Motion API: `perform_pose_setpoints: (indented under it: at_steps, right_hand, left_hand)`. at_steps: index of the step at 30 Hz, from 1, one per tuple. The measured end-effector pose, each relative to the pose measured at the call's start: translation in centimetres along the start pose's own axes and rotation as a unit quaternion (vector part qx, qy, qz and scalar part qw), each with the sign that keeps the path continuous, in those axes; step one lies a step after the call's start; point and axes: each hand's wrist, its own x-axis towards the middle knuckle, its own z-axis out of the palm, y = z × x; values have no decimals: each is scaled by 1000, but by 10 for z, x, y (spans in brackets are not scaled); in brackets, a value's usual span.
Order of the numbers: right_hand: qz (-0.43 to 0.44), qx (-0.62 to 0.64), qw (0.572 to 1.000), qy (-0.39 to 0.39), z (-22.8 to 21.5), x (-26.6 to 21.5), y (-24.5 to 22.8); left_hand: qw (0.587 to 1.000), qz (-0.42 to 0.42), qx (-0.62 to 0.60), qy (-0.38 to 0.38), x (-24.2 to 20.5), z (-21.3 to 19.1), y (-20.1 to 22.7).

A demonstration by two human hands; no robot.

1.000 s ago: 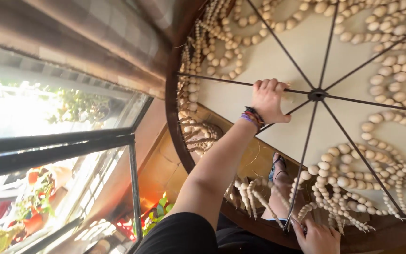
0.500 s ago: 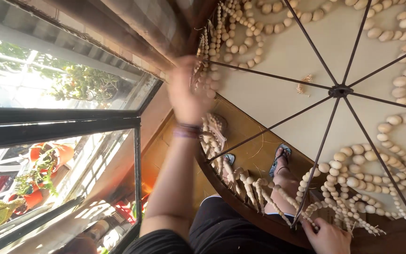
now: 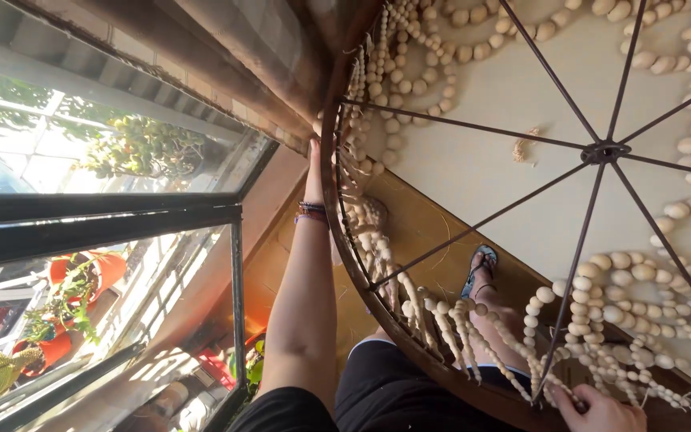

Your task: Assembling a beaded chandelier by threading wooden beads onto wires and attaching them to a frame.

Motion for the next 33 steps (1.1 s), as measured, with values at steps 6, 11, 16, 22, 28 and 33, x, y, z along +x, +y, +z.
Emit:
perform_pose_setpoints:
  at_steps: [6, 11, 16, 22, 28, 33]
  right_hand:
    - [4, -12, 997, -76, -21, 8, -1]
    - [20, -11, 998, -51, -13, 15, -2]
    - [19, 1, 999, -37, -5, 23, -3]
    - [-3, 17, 1000, 2, -12, 26, -10]
    - [2, 19, 997, -75, -36, 18, -18]
    - [-1, 40, 999, -21, -24, 21, -10]
  left_hand:
    - [999, 7, 39, 7, -17, 21, 4]
    - [975, 77, 207, 27, -6, 25, 1]
    - [993, 73, 57, 69, 15, 39, -4]
    - [975, 44, 186, 110, 41, 31, -5]
    - [948, 9, 304, 96, 56, 19, 2]
    - [945, 126, 281, 107, 59, 12, -21]
